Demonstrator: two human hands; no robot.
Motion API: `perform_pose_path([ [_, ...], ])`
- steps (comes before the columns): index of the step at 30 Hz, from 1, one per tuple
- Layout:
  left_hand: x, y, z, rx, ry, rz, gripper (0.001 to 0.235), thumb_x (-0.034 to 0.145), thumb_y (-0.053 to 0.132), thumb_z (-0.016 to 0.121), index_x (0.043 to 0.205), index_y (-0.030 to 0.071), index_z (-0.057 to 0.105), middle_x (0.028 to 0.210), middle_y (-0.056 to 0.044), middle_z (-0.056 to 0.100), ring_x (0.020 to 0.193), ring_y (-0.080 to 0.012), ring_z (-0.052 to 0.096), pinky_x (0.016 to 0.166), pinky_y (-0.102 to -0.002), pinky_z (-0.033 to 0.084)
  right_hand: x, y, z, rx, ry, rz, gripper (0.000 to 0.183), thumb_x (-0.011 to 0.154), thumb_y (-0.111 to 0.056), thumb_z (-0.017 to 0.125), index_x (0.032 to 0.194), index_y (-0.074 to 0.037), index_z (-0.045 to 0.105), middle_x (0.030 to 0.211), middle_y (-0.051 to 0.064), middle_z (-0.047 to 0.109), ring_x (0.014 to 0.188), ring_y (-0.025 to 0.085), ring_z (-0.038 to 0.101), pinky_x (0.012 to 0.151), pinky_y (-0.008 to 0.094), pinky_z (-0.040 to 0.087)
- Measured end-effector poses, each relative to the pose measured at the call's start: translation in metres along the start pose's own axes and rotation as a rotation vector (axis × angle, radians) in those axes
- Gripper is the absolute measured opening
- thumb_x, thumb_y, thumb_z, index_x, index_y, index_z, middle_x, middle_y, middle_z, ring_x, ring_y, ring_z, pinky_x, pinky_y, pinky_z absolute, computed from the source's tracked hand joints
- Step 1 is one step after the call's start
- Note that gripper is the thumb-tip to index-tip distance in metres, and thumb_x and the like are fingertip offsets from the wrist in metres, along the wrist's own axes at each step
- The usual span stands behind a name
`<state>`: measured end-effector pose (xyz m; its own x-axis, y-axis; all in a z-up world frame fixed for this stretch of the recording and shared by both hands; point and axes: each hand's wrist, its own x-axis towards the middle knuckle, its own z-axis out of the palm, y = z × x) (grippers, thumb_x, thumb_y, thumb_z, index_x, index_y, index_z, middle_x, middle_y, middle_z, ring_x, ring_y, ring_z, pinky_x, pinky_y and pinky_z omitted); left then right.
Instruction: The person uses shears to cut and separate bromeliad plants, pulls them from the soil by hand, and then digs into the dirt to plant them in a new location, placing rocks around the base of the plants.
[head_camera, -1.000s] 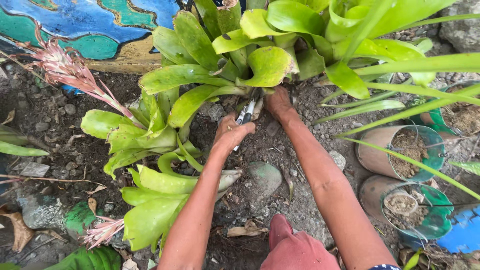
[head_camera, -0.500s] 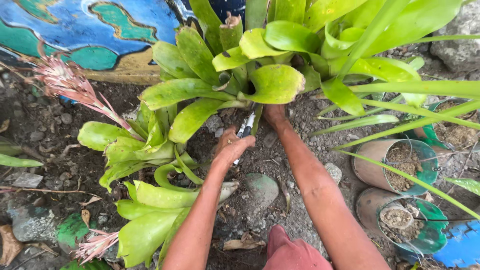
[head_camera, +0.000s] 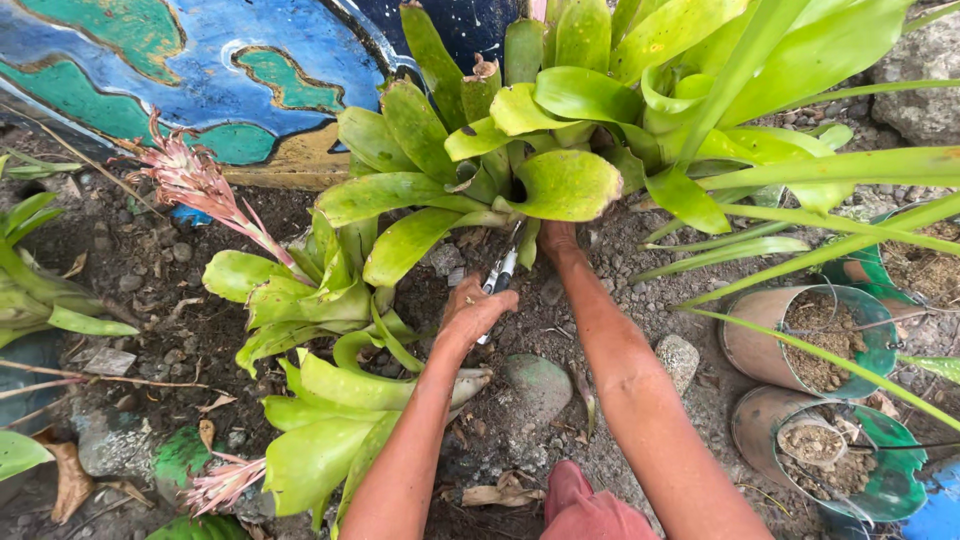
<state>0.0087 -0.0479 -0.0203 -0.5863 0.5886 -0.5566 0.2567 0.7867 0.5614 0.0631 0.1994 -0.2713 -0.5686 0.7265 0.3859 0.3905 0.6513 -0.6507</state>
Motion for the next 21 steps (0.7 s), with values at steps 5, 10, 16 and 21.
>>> perform_pose_path([
  [5,-0.009,0.001,-0.014,-0.109,0.002,-0.059,0.11,0.055,0.047,0.078,0.148,-0.001,0.047,0.153,-0.023,0.049,0.141,-0.033,0.048,0.117,-0.037,0.037,-0.016,-0.015,0.009,0.055,-0.006,0.085,0.037,0.085,0.002,0.061,0.12,-0.002,0.069,0.115,0.026,0.069,0.11,0.048,0.061,0.091,0.053,0.05],
  [10,-0.013,0.005,-0.027,-0.047,0.041,0.043,0.092,0.062,0.045,0.08,0.136,-0.005,0.059,0.145,-0.025,0.055,0.133,-0.0354,0.053,0.11,-0.039,0.041,-0.055,-0.037,-0.01,-0.136,-0.237,0.084,0.009,0.081,-0.005,0.066,0.085,0.002,0.071,0.088,0.028,0.068,0.089,0.048,0.066,0.079,0.055,0.053],
  [16,-0.032,0.001,-0.034,-0.151,0.089,0.059,0.072,0.061,0.04,0.079,0.119,0.0,0.065,0.117,-0.023,0.071,0.107,-0.0339,0.068,0.092,-0.041,0.051,-0.079,-0.061,-0.107,-0.347,-0.472,-0.062,0.014,0.08,-0.009,0.068,0.09,-0.002,0.074,0.095,0.024,0.071,0.094,0.043,0.069,0.083,0.055,0.054],
  [21,-0.049,-0.01,-0.028,-0.085,-0.044,-0.063,0.077,0.063,0.04,0.071,0.125,-0.004,0.069,0.12,-0.026,0.076,0.113,-0.0362,0.073,0.1,-0.041,0.053,-0.051,-0.067,-0.161,-0.512,-0.249,-0.123,0.022,0.082,-0.005,0.063,0.101,0.0,0.072,0.136,0.022,0.06,0.125,0.043,0.055,0.102,0.056,0.047],
])
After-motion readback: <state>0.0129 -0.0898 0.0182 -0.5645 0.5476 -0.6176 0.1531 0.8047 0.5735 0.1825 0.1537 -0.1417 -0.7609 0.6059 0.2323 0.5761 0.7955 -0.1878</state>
